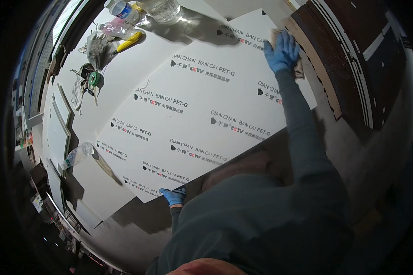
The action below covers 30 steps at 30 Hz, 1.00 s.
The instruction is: The person wipes a large white panel with a cloth, flips it to clean the other side, and places it on a stack of similar panels. They then pick up a small tube and apply a substance to the edge of the panel.
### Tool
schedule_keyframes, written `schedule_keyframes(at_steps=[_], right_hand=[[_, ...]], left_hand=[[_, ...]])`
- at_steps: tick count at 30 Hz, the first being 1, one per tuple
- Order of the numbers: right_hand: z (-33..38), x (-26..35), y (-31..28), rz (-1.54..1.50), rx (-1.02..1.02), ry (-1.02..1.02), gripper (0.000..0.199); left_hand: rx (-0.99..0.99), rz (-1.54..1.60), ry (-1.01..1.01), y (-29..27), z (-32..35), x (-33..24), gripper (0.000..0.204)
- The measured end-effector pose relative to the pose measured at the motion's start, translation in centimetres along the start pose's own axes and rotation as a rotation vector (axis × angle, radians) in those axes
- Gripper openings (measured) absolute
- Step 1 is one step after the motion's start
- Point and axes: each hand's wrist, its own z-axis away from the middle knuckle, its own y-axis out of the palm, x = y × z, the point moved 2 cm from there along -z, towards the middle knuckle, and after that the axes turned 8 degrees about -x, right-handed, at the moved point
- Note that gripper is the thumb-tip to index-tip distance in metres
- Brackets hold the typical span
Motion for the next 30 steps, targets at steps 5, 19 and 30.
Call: schedule_keyframes(at_steps=[5, 19, 30], right_hand=[[-4.8, 13.2, 0.9, 0.114, -0.071, -0.276, 0.079], [-7.0, 15.8, 0.3, -0.46, 0.194, -0.332, 0.077], [-1.6, 48.4, -3.7, -0.861, 0.31, -1.226, 0.065]], left_hand=[[-0.091, -0.045, 0.02, 0.5, 0.5, 0.1, 0.09], [-0.012, 0.019, 0.08, 1.2, 0.6, 0.6, 0.094], [-0.044, 0.082, 0.155, 2.9, 1.4, 1.3, 0.092]])
